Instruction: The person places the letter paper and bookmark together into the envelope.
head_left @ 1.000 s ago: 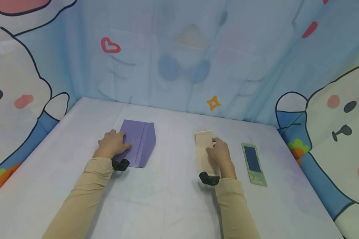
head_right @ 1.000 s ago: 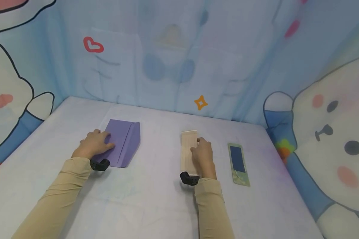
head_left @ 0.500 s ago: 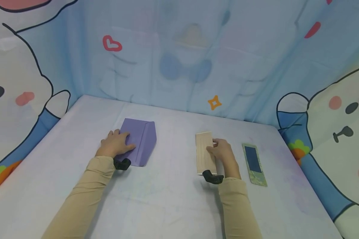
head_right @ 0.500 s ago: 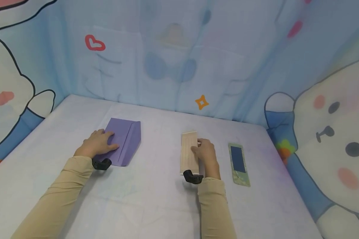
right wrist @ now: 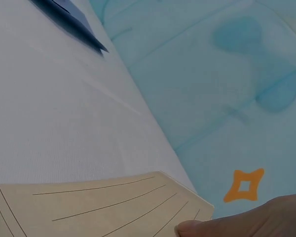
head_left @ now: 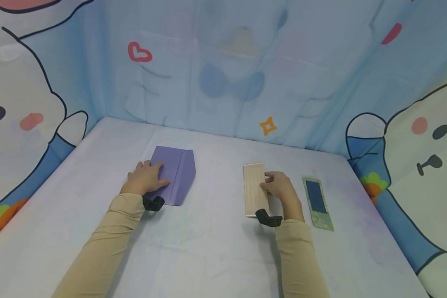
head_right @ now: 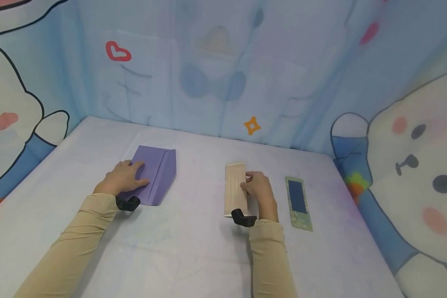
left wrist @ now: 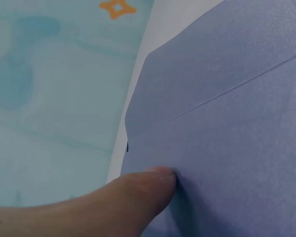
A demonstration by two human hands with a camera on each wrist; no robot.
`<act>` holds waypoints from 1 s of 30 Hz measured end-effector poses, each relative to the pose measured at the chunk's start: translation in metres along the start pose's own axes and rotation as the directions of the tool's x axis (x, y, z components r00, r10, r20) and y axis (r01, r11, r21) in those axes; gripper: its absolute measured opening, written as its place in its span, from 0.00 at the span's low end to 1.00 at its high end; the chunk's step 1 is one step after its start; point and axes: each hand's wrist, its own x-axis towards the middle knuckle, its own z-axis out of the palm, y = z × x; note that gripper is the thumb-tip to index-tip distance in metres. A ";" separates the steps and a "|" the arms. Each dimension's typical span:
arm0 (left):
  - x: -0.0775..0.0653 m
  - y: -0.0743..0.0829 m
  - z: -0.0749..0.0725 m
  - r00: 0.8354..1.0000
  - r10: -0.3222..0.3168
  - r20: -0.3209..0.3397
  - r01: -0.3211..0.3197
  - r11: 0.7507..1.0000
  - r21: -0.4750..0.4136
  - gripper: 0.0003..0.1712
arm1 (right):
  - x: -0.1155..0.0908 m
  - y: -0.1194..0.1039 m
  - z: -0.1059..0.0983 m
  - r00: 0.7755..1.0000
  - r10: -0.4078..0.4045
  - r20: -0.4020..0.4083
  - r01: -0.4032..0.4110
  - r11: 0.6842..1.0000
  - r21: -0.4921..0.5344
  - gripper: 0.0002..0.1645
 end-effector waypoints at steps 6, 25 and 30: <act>0.001 0.003 0.001 0.999 0.039 -0.011 -0.039 0.999 0.022 0.41 | 0.001 0.000 -0.001 1.000 0.009 0.003 -0.009 1.000 0.027 0.34; -0.002 0.016 0.007 0.996 0.088 0.002 -0.088 0.996 0.033 0.43 | 0.001 -0.002 0.003 1.000 0.027 -0.011 -0.027 0.999 0.023 0.33; -0.004 0.019 0.004 0.996 0.088 0.010 -0.088 0.995 0.037 0.42 | 0.002 0.000 0.003 0.999 0.042 -0.009 -0.041 0.999 0.028 0.32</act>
